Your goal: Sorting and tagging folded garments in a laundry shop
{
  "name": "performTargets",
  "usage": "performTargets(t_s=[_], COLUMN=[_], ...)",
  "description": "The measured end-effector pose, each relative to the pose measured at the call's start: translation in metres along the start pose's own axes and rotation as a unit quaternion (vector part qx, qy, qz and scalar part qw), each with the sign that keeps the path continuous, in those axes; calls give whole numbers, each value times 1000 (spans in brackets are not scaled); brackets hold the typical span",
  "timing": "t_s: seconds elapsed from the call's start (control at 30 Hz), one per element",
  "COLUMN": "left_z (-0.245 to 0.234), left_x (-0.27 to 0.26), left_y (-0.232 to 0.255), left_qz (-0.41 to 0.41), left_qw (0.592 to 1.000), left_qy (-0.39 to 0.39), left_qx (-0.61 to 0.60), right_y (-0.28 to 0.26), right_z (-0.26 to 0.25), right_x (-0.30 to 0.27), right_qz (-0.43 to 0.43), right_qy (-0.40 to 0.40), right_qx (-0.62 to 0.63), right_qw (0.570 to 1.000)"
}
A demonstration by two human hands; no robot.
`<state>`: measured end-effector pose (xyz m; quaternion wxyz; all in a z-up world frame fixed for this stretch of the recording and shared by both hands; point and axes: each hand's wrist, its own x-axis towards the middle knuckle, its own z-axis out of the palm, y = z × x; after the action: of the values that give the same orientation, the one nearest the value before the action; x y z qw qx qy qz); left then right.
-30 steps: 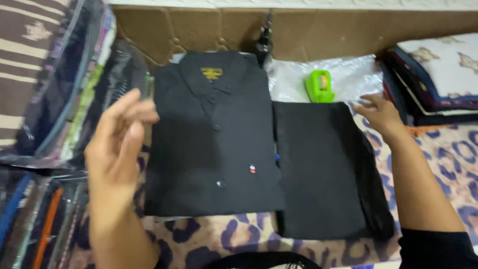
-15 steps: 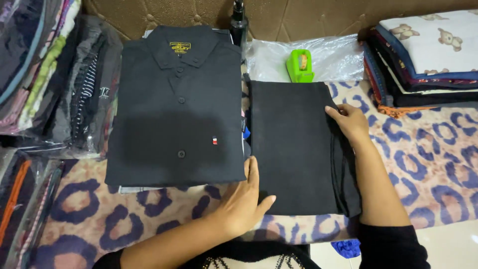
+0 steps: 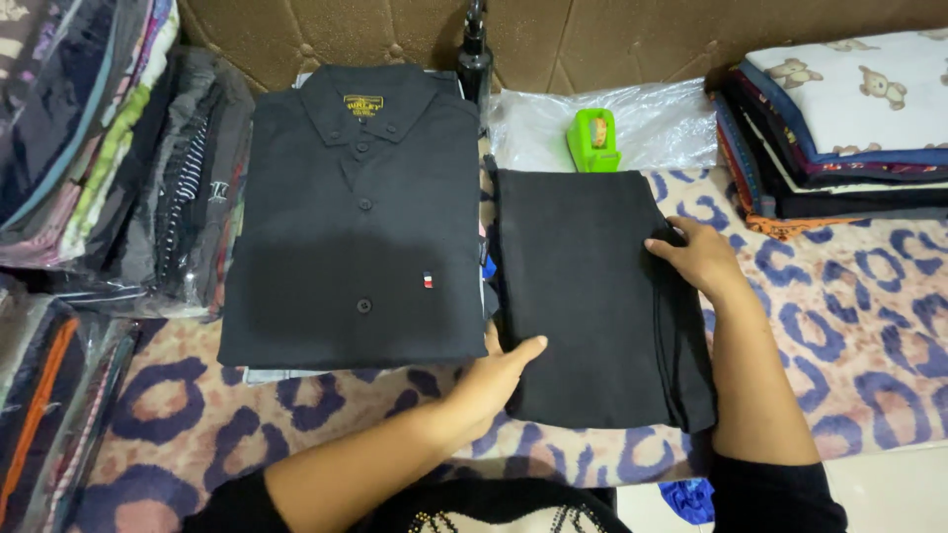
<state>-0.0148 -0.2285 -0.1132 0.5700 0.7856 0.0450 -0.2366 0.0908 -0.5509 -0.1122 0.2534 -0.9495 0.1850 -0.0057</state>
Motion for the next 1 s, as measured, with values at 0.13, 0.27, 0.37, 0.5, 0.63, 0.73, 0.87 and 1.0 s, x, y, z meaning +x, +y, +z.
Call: performTargets(t_s=[0.13, 0.27, 0.37, 0.5, 0.63, 0.73, 0.87, 1.0], left_z=[16, 21, 20, 28, 19, 31, 26, 38], left_x=[4, -5, -19, -21, -27, 19, 70, 84], left_y=[22, 63, 90, 109, 118, 68, 39, 34], left_qz=[-53, 72, 62, 83, 134, 137, 51, 32], left_qw=[981, 974, 991, 993, 985, 974, 945, 933], left_qy=[-2, -2, -58, -88, -107, -85, -37, -122], left_qx=[-188, -213, -107, 4, -15, -158, -321, -338], right_y=[1, -47, -124, -194, -186, -179, -175, -177], right_z=[-1, -32, -55, -41, 3, -11, -70, -174], right_x=[4, -11, -46, -40, -3, 8, -2, -61], right_qz=[15, -30, -91, -141, -154, -153, -123, -269], right_qy=[-14, 35, -70, -135, -75, -69, -43, 25], right_qx=[-50, -74, 171, -126, -343, -325, -299, -159], right_qw=[999, 996, 979, 973, 924, 931, 945, 950])
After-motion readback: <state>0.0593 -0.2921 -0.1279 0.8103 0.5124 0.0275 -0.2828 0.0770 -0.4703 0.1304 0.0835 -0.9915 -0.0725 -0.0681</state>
